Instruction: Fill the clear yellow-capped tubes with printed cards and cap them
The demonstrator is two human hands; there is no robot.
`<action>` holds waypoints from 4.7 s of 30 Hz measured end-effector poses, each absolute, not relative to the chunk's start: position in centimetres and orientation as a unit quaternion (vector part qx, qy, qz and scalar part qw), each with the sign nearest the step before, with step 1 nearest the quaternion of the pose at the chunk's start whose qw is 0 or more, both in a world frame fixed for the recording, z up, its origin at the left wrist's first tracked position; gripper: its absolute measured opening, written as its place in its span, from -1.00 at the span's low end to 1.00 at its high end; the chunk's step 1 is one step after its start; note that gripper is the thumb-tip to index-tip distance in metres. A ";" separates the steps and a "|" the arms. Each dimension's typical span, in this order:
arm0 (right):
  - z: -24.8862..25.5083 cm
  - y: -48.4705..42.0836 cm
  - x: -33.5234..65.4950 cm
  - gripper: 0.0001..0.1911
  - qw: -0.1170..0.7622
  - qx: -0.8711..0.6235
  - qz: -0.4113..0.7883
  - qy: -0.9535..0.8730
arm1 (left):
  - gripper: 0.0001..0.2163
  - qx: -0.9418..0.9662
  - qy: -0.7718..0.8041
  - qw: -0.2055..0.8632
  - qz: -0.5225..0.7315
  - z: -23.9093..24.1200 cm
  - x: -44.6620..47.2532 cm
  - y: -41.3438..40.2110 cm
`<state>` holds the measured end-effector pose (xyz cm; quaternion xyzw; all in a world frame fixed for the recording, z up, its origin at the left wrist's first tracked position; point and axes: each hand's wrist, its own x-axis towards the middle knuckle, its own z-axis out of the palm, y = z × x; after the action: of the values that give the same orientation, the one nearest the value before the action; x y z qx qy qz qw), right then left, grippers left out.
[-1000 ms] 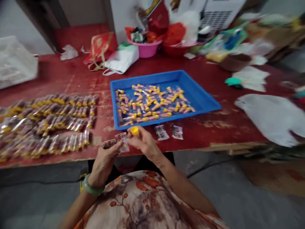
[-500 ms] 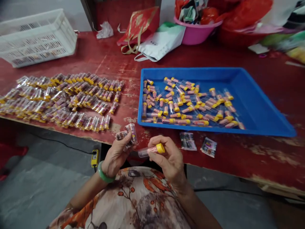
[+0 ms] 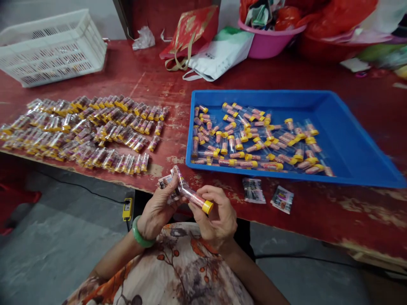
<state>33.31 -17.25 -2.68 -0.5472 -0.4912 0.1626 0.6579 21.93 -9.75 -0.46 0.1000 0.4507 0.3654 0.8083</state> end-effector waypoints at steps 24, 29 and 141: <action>-3.2 -16.1 34.4 -0.67 0.549 -0.535 0.119 -0.631 | -0.72 0.178 0.391 0.831 0.353 -1.0 20.5 -10.3; -3.2 -15.9 34.3 -0.70 0.547 -0.551 0.063 -0.627 | -0.72 0.192 0.411 0.835 0.311 -0.8 20.8 -11.2; 1.4 -4.8 41.0 -0.61 0.524 -0.518 0.494 -0.462 | -0.67 0.169 0.418 0.783 0.429 -1.1 19.1 -7.4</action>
<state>41.04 -4.79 1.43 -0.5177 -0.4621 0.4937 0.5242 19.07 -7.44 -1.14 0.1694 0.4175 0.4287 0.7831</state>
